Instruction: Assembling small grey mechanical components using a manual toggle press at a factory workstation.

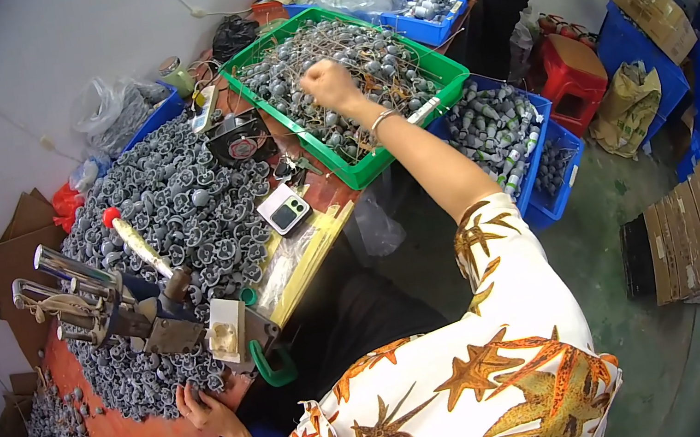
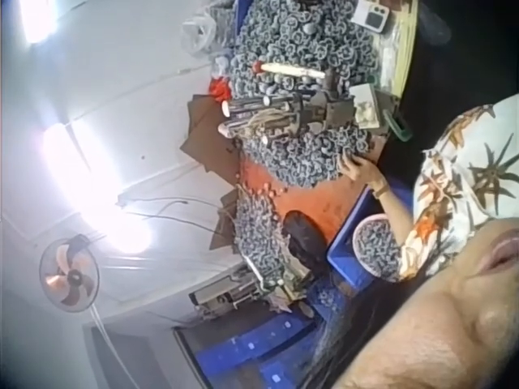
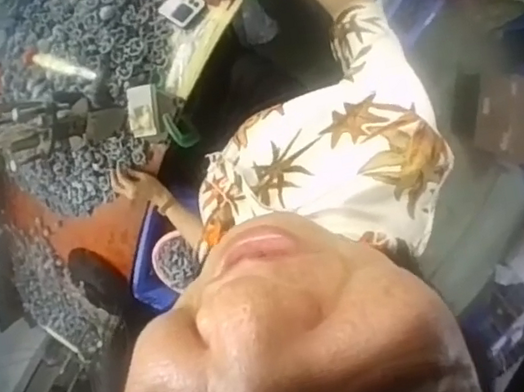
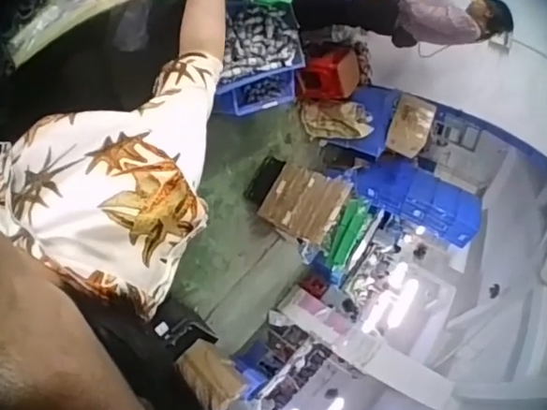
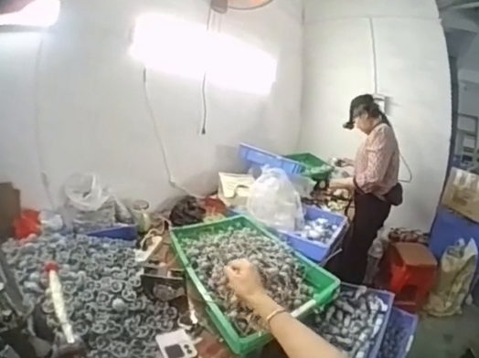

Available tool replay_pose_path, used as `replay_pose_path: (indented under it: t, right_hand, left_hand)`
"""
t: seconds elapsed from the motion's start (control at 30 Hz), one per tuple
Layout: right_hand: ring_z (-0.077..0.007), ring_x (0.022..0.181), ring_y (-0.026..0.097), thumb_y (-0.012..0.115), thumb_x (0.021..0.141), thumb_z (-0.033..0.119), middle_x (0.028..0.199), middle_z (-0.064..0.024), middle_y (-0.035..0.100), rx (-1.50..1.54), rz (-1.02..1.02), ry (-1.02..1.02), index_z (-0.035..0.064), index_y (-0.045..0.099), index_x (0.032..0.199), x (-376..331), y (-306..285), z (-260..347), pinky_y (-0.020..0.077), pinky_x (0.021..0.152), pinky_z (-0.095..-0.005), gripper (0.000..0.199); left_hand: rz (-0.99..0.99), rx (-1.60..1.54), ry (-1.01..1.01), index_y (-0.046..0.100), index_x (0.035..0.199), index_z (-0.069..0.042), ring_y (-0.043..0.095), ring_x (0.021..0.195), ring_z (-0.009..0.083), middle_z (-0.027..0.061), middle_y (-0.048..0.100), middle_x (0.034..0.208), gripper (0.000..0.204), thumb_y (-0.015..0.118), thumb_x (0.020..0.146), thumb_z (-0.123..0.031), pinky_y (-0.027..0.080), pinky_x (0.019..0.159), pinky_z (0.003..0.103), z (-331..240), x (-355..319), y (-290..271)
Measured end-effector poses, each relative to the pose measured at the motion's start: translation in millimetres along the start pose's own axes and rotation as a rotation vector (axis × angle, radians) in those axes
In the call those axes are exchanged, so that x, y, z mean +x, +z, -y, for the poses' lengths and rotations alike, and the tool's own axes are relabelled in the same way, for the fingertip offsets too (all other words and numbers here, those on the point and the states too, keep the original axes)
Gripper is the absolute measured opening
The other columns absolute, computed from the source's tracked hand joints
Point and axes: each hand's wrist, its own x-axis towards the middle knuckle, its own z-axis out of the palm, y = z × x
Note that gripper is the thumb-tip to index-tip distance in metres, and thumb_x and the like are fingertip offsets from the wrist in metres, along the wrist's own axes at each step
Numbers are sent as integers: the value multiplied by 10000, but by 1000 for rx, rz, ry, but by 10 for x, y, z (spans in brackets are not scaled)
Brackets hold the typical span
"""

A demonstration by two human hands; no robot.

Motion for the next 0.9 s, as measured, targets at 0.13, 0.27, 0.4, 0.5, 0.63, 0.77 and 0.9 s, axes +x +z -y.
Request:
replay_pose_path:
  t: [0.13, 0.27, 0.4, 0.5, 0.63, 0.77, 0.9]
  right_hand:
    - [-166, 739, 658, 494, 902, 102, 1004, -163, 645, 476, -89, 98, -46, 628, 936, 329, -434, 473, 566, 697, -282, 203]
    - [-200, 900, 652, 455, 908, 82, 1105, -182, 619, 650, -210, -177, -29, 618, 829, 689, -832, 814, 547, 818, -311, 212]
    - [-206, 952, 638, 464, 902, 73, 1055, -171, 641, 701, -157, -356, -18, 612, 799, 838, -992, 841, 510, 899, -339, 202]
    - [-201, 908, 644, 494, 921, 112, 1031, -165, 648, 477, -128, -152, -19, 612, 797, 818, -919, 725, 521, 868, -328, 215]
    - [-190, 844, 642, 535, 941, 225, 993, -157, 652, 553, -64, 112, -15, 638, 828, 775, -911, 564, 544, 794, -310, 285]
    - [-215, 866, 644, 532, 946, 254, 1007, -175, 647, 655, -24, 140, -38, 636, 885, 798, -919, 482, 547, 799, -333, 315]
    - [-270, 925, 649, 520, 944, 158, 1024, -200, 650, 1028, -68, -63, -37, 620, 922, 733, -1006, 559, 528, 871, -373, 220]
  left_hand:
    - [-33, 7, -27, 616, 1050, 20, 532, 1083, 326, 170, 547, 1191, 252, 575, 803, 52, 436, 917, 389, 29, -16, 0]
    - [-29, 127, -4, 611, 1048, 6, 513, 1112, 330, 174, 551, 1191, 241, 606, 807, -15, 406, 950, 413, 23, -10, -19]
    - [-28, 356, -50, 603, 1074, 6, 484, 1123, 330, 166, 553, 1178, 275, 622, 814, -82, 373, 963, 432, -82, 5, -73]
    - [-19, 313, -70, 602, 1080, 14, 476, 1126, 333, 158, 556, 1167, 286, 623, 813, -85, 376, 955, 436, 23, -19, -58]
    - [-4, 230, -48, 605, 1060, 33, 493, 1107, 333, 169, 571, 1135, 253, 602, 821, -50, 397, 937, 427, 141, -40, -12]
    - [-54, 208, -13, 609, 1038, 38, 522, 1067, 334, 171, 590, 1099, 222, 585, 824, -16, 414, 923, 417, 136, -24, -3]
    - [-83, 108, -25, 607, 1032, 37, 550, 1023, 331, 165, 602, 1077, 216, 584, 819, 3, 429, 906, 410, 112, -30, -30]
